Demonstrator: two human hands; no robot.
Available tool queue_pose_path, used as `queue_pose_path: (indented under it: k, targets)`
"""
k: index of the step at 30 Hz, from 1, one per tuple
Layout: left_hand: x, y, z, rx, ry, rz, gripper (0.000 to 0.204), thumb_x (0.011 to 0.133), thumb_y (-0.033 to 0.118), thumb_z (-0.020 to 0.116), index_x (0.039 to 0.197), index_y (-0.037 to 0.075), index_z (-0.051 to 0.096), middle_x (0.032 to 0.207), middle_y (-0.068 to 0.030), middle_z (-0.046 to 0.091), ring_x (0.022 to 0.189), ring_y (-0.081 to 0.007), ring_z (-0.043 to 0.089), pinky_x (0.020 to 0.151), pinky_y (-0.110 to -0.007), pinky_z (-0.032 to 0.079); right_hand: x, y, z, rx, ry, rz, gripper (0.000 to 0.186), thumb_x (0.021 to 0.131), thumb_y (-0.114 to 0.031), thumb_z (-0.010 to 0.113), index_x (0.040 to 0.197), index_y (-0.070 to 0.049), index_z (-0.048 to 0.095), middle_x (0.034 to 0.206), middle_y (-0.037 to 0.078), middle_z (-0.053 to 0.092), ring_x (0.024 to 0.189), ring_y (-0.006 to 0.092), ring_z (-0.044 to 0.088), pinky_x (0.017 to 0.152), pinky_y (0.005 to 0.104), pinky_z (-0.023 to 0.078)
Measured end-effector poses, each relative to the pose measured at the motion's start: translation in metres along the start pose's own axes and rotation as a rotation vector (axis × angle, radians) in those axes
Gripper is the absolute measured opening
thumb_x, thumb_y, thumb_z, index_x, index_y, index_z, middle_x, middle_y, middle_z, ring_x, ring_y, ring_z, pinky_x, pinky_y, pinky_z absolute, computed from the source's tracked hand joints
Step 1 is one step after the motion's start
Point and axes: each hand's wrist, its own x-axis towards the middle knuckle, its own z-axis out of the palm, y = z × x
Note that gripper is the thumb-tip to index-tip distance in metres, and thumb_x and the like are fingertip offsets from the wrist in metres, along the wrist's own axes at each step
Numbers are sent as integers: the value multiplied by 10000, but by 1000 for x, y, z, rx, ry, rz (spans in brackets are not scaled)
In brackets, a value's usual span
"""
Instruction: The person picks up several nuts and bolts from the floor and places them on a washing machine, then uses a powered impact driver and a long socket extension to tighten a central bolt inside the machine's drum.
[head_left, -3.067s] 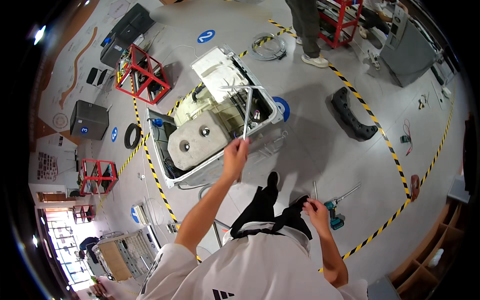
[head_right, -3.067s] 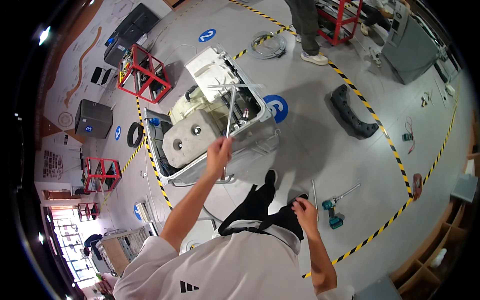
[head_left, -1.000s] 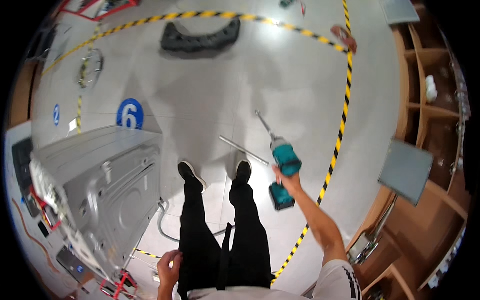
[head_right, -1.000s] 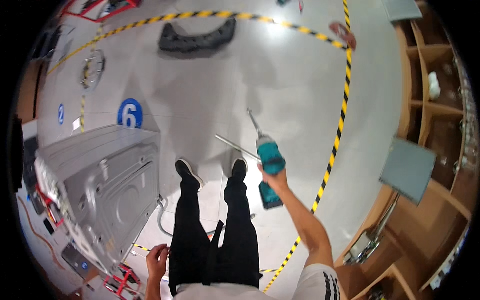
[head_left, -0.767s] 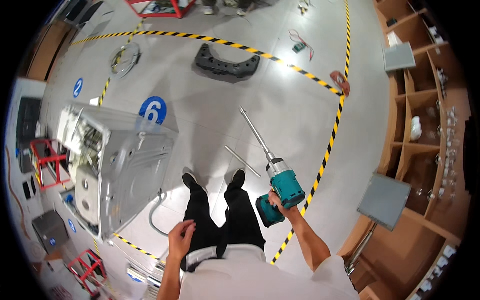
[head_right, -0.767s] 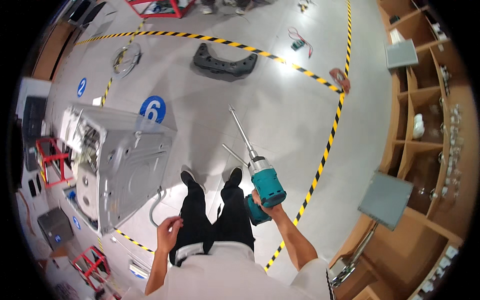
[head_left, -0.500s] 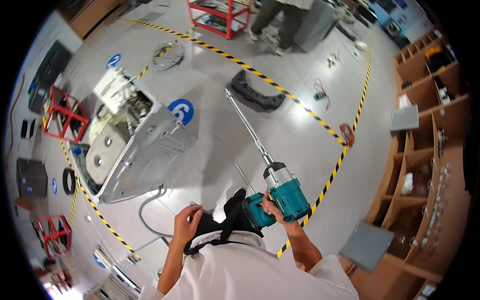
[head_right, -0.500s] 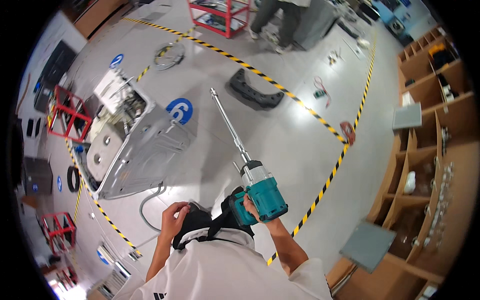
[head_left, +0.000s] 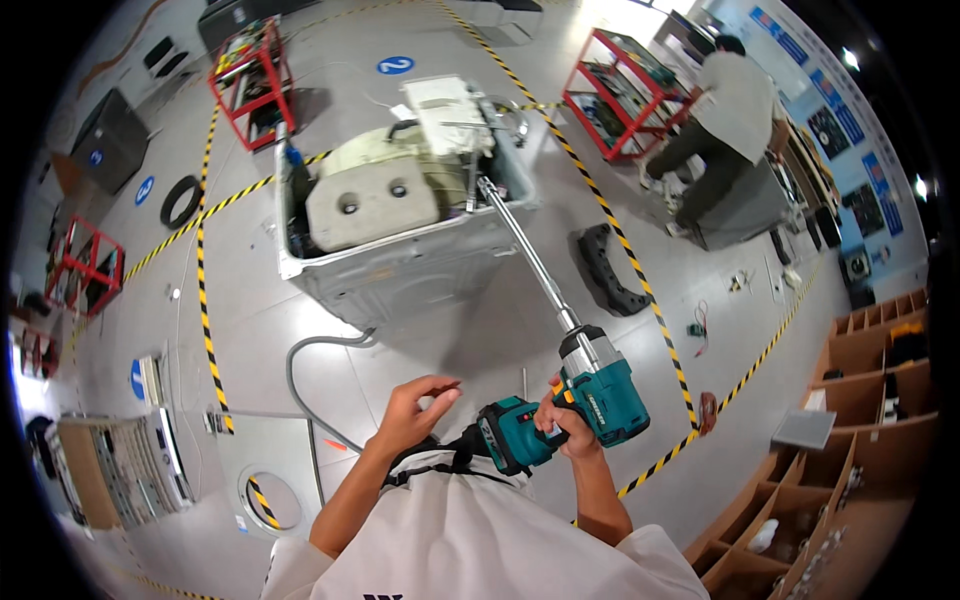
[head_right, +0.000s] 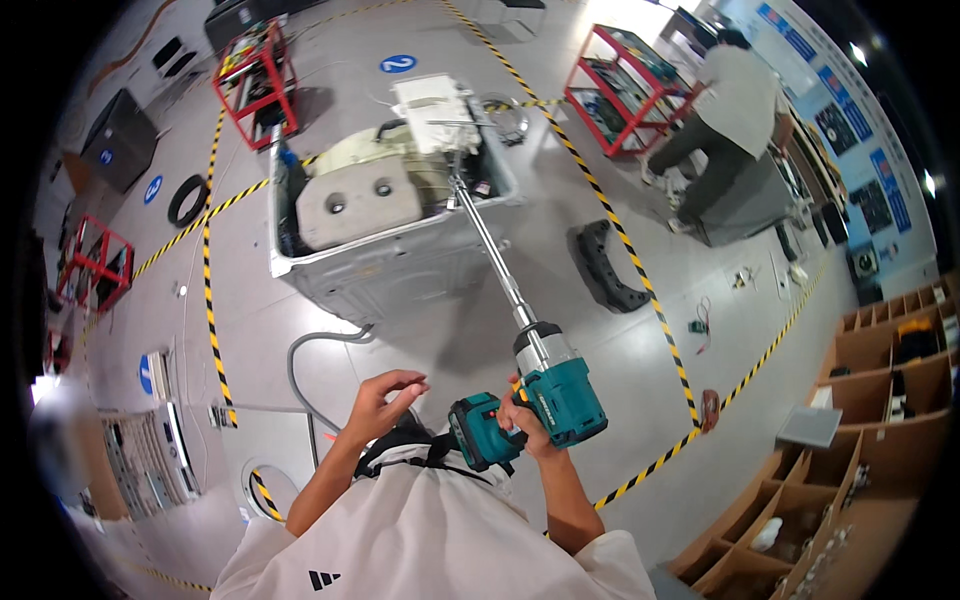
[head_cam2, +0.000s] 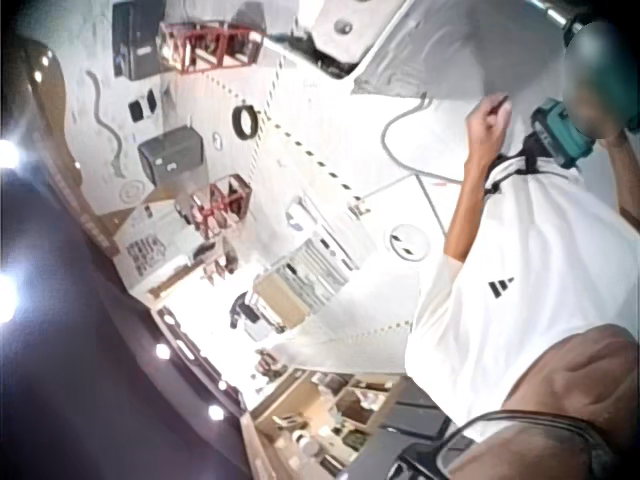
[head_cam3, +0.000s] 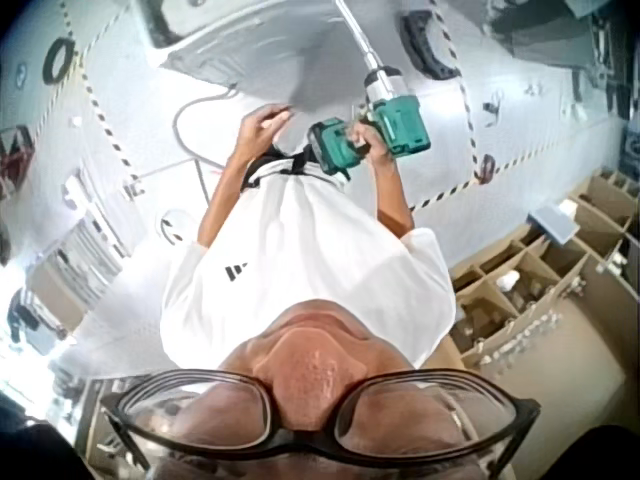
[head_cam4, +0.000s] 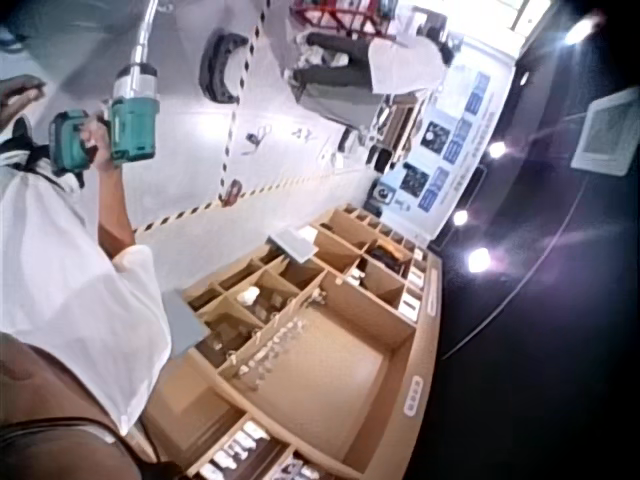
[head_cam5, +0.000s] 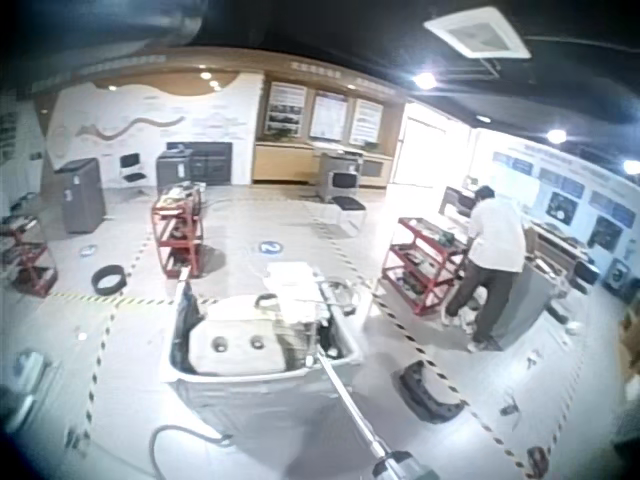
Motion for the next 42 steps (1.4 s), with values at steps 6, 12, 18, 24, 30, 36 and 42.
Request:
queue_pose_path:
  k: [6, 12, 18, 24, 30, 36, 42]
  targets:
    - [21, 18, -33, -232, -138, 104, 519, 849, 250, 614, 1261, -14, 442, 1125, -108, 590, 1035, -158, 533, 868, -282, 408, 15, 29, 63, 8, -186, 111, 477, 723, -148, 592, 1136, -25, 388, 658, 49, 467, 563, 133, 464, 569, 291, 398]
    - [53, 36, -53, -919, -435, -67, 598, 804, 352, 657, 1213, -38, 461, 1061, -102, 582, 972, -180, 544, 862, -320, 427, 47, 25, 114, 123, -350, 208, 373, 735, -56, 573, 1080, 9, 448, 671, 46, 507, 551, 108, 478, 539, 247, 417]
    - [80, 41, -75, -1172, -343, 30, 563, 783, 397, 668, 1098, -40, 503, 1013, -120, 604, 894, -213, 601, 715, -344, 526, 112, 11, 129, 89, -588, 147, 415, 730, -113, 669, 1092, -11, 493, 772, 101, 583, 601, 125, 531, 561, 251, 444]
    - [130, 59, -98, -1030, -196, 61, 626, 755, 414, 685, 1089, -69, 467, 920, -167, 610, 564, -278, 619, 364, -366, 529, 181, -7, 138, 95, -705, 95, 598, 733, -163, 681, 1225, 7, 386, 815, 135, 571, 633, 201, 574, 587, 325, 488]
    - [167, 53, -120, -847, -204, -32, 649, 685, 420, 754, 1087, -38, 531, 978, -104, 614, 834, -190, 596, 707, -317, 493, 223, -12, 135, -88, -675, 68, 496, 722, -42, 668, 1160, 11, 441, 766, 102, 583, 672, 177, 575, 604, 288, 477]
    - [194, 53, -138, -768, -309, 110, 486, 740, 296, 737, 1041, -40, 555, 913, -69, 614, 816, -127, 582, 690, -271, 504, 234, -13, 141, -331, -490, 1, 278, 695, -51, 676, 950, -17, 570, 728, 29, 592, 648, 124, 562, 574, 264, 452]
    - [212, 56, -161, -833, -472, 66, 572, 712, 352, 752, 1082, -38, 556, 996, -52, 604, 931, -120, 544, 824, -269, 435, 234, 4, 164, -335, -406, -18, 94, 718, -65, 627, 788, -41, 569, 666, 6, 556, 569, 107, 509, 515, 245, 412]
